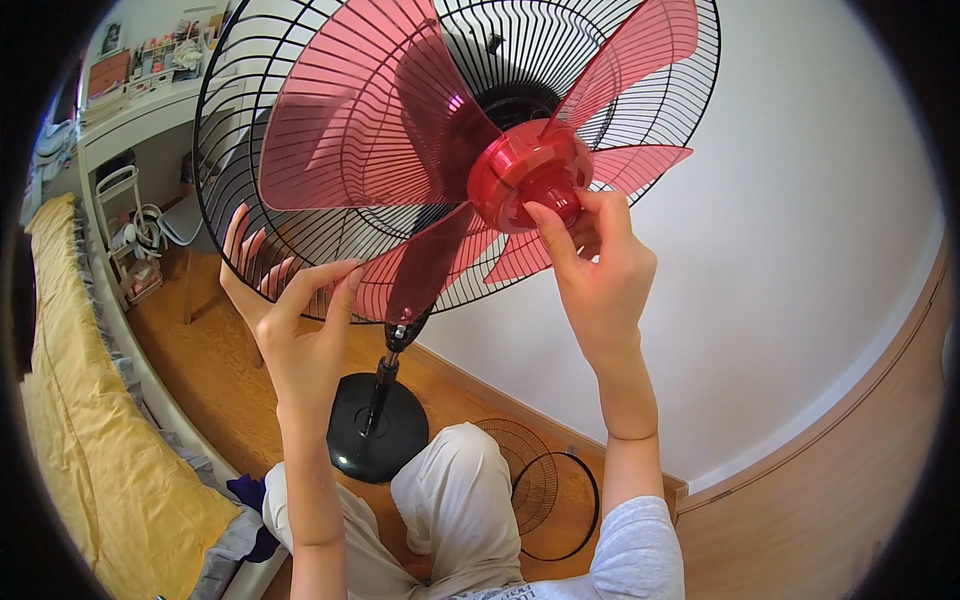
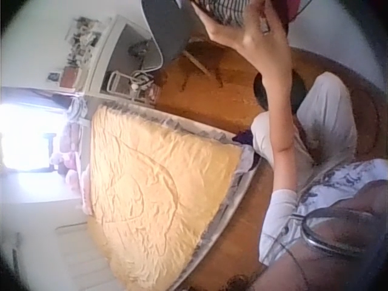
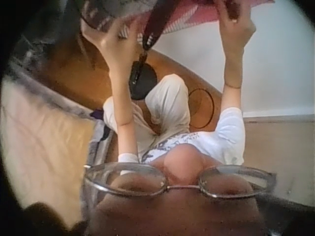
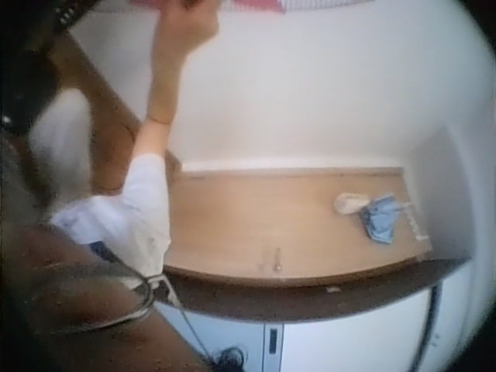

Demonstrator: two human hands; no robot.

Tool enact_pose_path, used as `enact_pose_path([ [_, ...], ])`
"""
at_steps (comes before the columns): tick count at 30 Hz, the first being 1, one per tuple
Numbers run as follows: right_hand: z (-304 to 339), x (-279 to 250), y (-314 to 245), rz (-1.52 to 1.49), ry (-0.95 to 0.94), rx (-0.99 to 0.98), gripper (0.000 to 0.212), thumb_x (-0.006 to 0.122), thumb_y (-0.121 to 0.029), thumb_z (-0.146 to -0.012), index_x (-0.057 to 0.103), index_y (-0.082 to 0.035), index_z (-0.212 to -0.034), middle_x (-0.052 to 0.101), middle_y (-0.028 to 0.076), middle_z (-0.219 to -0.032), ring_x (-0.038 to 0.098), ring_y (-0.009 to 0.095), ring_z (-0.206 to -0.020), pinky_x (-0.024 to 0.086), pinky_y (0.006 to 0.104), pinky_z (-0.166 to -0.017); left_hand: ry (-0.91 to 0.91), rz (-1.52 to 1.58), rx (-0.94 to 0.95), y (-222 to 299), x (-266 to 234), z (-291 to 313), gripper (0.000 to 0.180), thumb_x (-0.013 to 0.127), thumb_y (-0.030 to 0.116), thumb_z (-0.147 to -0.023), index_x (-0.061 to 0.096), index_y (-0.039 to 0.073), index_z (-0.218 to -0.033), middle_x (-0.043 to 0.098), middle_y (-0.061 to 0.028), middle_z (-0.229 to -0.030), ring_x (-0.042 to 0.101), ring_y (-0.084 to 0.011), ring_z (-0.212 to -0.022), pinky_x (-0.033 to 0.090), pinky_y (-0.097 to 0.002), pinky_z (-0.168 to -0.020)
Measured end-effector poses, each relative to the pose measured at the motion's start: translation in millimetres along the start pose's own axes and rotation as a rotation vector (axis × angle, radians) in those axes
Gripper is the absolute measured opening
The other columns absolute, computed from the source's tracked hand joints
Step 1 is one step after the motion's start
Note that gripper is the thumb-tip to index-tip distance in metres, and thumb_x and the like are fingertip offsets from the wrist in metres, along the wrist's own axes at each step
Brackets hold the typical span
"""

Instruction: The person assembles a standing fan by tightening the blade cap by hand, fitting the front grill onto the fan, and securing the grill clamp with a screwdriver.

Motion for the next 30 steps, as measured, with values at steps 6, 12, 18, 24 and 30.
enact_pose_path([
  [6,7,2,-11,0.14,0.03,-0.393,0.037,0.065,0.0,-0.066,0.052,-0.006,-0.1,0.052,0.007,-0.084,0.05,0.015,-0.073,0.043,0.021,-0.056,-0.027,0.018,-0.043,-6,1,1,0.009,0.067,0.007,-0.066,0.063,0.007,-0.075,0.034,-0.0104,-0.108,0.044,-0.0192,-0.093,0.034,-0.0292,-0.083],
  [12,20,13,-2,0.037,0.162,-0.485,0.04,0.066,0.003,-0.062,0.053,-0.007,-0.098,0.046,0.01,-0.101,0.046,0.022,-0.088,0.041,0.0285,-0.071,-0.016,0.035,-0.047,-7,-1,-4,0.009,0.067,0.006,-0.066,0.063,0.007,-0.075,0.035,-0.011,-0.108,0.041,-0.0188,-0.099,0.036,-0.0295,-0.081],
  [18,12,12,9,-0.141,0.367,-0.3,0.041,0.07,0.001,-0.059,0.052,-0.003,-0.095,0.051,0.009,-0.095,0.048,0.022,-0.088,0.041,0.0291,-0.074,-0.026,0.031,-0.006,1,3,-8,0.009,0.067,0.006,-0.066,0.063,0.007,-0.074,0.031,-0.011,-0.117,0.036,-0.0229,-0.108,0.036,-0.0295,-0.081],
  [24,14,12,0,-0.115,0.32,-0.411,0.036,0.066,0.005,-0.056,0.058,-0.006,-0.09,0.054,0.004,-0.093,0.049,0.023,-0.086,0.042,0.0301,-0.073,-0.041,-0.01,0.001,8,6,-5,0.008,0.066,0.004,-0.067,0.064,0.007,-0.074,0.029,-0.0102,-0.12,0.037,-0.0208,-0.106,0.039,-0.0276,-0.077],
  [30,14,7,4,-0.248,0.309,-0.346,0.029,0.067,0.0,-0.06,0.06,-0.005,-0.087,0.052,0.005,-0.095,0.05,0.022,-0.087,0.042,0.0299,-0.073,-0.052,-0.026,0.002,-1,9,1,0.014,0.066,0.006,-0.067,0.064,0.006,-0.081,0.026,-0.0102,-0.126,0.039,-0.0208,-0.104,0.036,-0.0294,-0.082],
])
Point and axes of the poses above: each hand's wrist, its own z-axis away from the middle knuckle, its own x-axis out of the palm, y = z × x, the point moved 5 cm from there along -z, towards the middle knuckle
